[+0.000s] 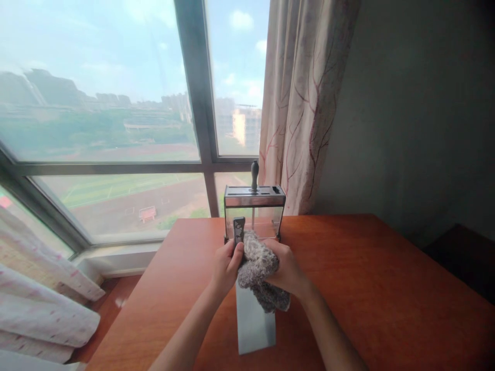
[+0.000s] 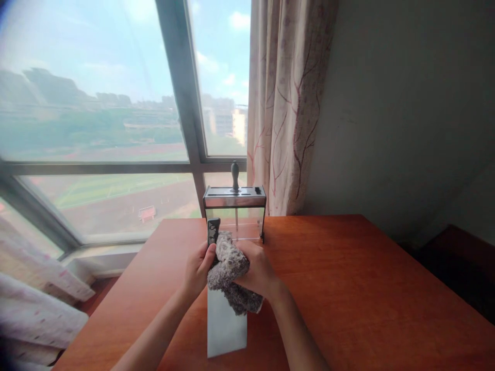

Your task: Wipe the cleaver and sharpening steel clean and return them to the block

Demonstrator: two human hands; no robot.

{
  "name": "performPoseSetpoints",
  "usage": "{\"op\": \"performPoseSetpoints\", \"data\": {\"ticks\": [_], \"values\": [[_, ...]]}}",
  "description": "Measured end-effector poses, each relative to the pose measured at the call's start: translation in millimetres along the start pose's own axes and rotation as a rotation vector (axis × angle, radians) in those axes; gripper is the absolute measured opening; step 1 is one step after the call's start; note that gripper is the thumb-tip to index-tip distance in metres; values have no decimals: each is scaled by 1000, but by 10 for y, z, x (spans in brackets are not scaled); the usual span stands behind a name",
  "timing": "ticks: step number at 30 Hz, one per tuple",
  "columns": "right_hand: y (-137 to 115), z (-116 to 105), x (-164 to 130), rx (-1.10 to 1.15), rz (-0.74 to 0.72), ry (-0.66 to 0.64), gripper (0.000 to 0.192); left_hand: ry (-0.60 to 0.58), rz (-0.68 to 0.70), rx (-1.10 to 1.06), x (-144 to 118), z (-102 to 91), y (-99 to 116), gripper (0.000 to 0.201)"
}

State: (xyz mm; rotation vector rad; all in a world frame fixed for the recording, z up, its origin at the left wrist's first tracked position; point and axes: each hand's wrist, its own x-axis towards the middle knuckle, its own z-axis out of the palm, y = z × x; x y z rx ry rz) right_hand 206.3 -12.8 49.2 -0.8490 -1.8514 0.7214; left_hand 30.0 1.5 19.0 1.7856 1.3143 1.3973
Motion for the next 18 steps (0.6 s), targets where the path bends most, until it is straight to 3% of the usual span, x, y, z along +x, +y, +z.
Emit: {"op": "performPoseSetpoints", "data": {"ticks": [6,10,13,18], "values": [[70,47,-58,-104,-100,159,25,48,-7,0,13,-25,-58,37],[7,17,-29,-127,-167,40,34,55,-30,-23,10,-27,-19,36],[-68,-22,0,-107,-129,-75,42,60,-36,-48,6,-14,12,39],[-40,9,-1,-33,-8,-24,45,54,-61,-87,-12,14,-11,40]]}}
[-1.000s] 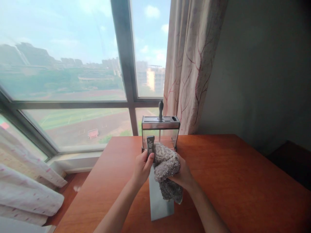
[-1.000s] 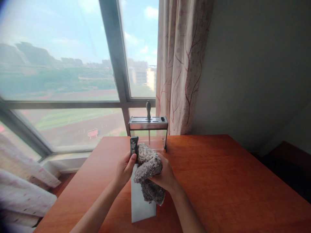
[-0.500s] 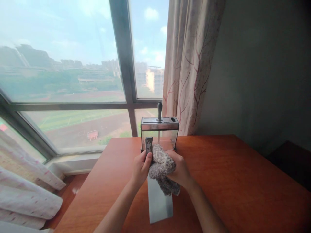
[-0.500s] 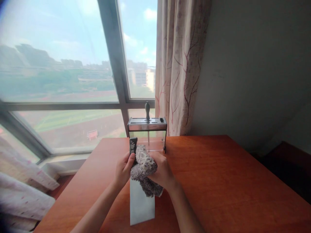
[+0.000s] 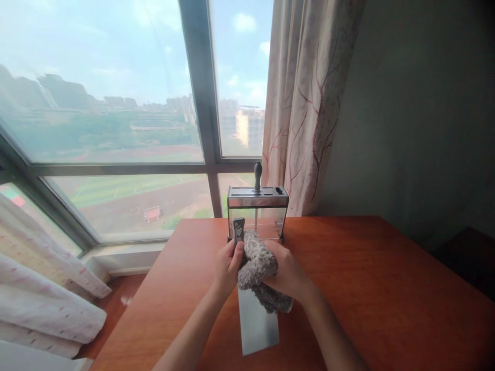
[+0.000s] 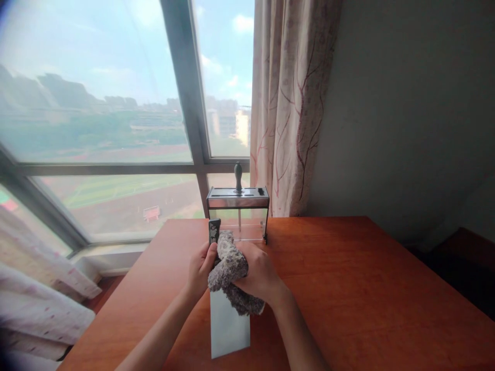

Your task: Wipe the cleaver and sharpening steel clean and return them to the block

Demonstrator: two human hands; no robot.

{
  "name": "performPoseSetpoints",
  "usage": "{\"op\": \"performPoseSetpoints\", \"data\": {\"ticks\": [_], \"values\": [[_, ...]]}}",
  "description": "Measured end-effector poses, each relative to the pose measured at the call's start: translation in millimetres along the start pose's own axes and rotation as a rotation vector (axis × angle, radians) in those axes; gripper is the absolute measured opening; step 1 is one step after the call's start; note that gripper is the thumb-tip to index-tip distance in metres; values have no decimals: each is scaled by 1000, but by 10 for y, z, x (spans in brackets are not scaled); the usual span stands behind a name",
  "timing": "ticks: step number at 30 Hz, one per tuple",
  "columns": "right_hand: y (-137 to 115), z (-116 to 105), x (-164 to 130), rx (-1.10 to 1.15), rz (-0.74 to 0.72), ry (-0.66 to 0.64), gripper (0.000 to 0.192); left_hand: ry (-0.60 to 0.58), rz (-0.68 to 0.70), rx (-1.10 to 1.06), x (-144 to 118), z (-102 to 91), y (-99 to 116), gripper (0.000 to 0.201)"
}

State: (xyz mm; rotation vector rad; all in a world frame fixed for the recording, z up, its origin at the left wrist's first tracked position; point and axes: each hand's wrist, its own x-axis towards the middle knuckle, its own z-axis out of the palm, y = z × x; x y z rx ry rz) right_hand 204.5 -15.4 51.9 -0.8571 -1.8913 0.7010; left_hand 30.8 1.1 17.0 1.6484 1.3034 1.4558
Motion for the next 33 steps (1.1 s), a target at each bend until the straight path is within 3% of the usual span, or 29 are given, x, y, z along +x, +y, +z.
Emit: {"op": "performPoseSetpoints", "data": {"ticks": [5,8,14,18,21,23,33], "values": [[133,45,-38,-30,80,105,30,46,4,7,-24,7,-13,40],[208,28,-73,22,130,177,34,103,12,40,-26,-22,20,39],[364,66,-165,387,297,250,53,219,-6,39,0,-125,80,37],[390,169,-215,617,438,187,55,280,4,48,-8,-153,96,37],[354,258,-225,680,443,-1,56,265,26,48,-28,-151,107,38],[324,308,-218,675,423,-60,53,236,39,53,-42,-144,116,38],[260,280,-178,652,426,55,45,101,95,77,-103,-58,190,38]]}}
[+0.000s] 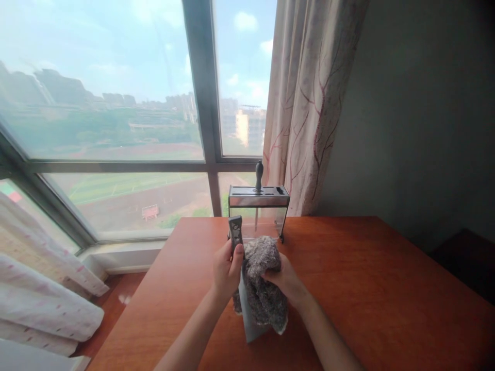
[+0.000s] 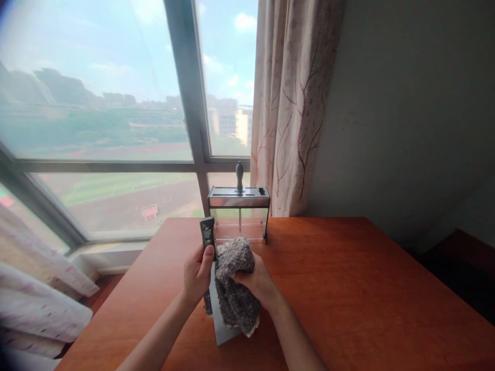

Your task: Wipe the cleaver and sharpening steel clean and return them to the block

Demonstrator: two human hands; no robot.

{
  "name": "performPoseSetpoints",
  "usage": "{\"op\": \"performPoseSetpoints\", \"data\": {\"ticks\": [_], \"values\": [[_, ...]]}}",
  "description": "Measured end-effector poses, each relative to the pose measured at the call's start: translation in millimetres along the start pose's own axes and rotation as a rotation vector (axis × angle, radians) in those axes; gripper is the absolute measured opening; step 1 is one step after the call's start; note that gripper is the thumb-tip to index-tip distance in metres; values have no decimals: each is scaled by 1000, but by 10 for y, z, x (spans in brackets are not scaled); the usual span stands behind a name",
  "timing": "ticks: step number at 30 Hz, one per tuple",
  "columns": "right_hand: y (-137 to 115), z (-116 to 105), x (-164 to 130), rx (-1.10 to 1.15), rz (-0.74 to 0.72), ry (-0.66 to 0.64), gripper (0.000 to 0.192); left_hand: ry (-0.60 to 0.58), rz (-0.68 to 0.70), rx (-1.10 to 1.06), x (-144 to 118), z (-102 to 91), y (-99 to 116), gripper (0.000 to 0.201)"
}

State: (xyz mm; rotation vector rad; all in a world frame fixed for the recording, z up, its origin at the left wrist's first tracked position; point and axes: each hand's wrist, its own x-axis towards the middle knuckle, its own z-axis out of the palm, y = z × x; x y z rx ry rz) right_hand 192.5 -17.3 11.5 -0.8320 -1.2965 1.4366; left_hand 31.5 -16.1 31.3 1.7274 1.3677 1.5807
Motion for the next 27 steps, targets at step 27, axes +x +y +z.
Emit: {"op": "performPoseSetpoints", "data": {"ticks": [27], "values": [[121,63,-7,205,97,2,39,703,-228,-291,346,-337,-167,38]]}}
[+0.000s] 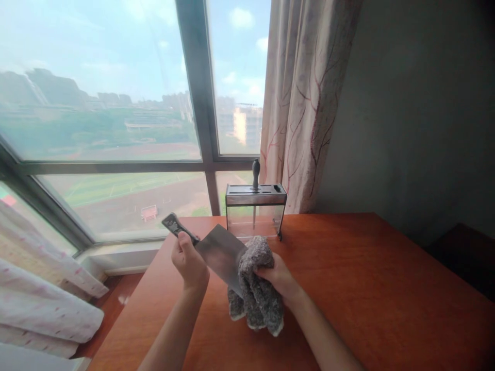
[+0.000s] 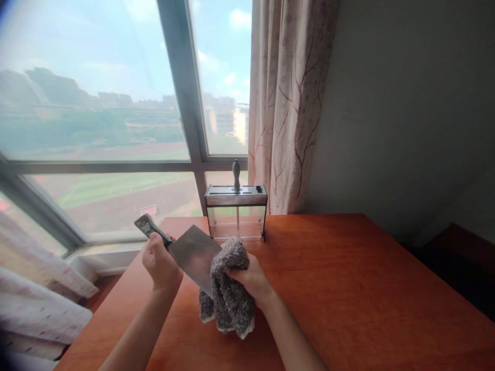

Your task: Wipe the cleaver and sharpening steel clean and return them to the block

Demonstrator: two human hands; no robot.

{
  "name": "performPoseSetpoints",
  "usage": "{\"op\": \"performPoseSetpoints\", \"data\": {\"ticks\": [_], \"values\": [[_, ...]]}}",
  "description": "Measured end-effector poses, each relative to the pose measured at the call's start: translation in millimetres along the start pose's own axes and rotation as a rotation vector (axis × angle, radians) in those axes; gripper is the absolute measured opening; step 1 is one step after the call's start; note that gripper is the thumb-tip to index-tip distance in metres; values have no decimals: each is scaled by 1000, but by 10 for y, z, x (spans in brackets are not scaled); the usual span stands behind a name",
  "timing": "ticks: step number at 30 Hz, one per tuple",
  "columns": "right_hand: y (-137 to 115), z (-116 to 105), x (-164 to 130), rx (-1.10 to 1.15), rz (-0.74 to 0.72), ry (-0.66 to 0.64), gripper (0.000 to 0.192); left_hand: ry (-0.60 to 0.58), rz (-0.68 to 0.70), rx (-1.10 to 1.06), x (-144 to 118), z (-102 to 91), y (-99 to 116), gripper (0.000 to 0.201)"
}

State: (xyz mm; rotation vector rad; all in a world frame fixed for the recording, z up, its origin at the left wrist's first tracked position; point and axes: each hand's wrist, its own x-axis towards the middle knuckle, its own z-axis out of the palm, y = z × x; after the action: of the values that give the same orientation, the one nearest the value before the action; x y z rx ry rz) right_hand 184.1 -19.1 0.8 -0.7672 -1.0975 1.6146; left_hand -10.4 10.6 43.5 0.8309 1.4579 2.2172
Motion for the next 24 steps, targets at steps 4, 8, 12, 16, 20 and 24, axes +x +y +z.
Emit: {"op": "performPoseSetpoints", "data": {"ticks": [4,8,12,16,20,24], "values": [[7,-61,53,121,-73,327,37,-63,-47,-65,-48,4,-30,33],[-86,-213,85,246,-145,545,36,-416,-255,-148,-102,-27,-37,31],[-167,-334,84,326,-172,602,31,-726,-417,-108,-113,-59,-25,36],[-212,-339,57,383,-160,519,29,-814,-485,-126,-113,-48,-6,40],[-243,-287,14,481,-41,334,38,-708,-507,-199,-125,-25,3,40],[-169,-289,-20,539,58,259,36,-589,-487,-305,-133,-6,8,39]]}}
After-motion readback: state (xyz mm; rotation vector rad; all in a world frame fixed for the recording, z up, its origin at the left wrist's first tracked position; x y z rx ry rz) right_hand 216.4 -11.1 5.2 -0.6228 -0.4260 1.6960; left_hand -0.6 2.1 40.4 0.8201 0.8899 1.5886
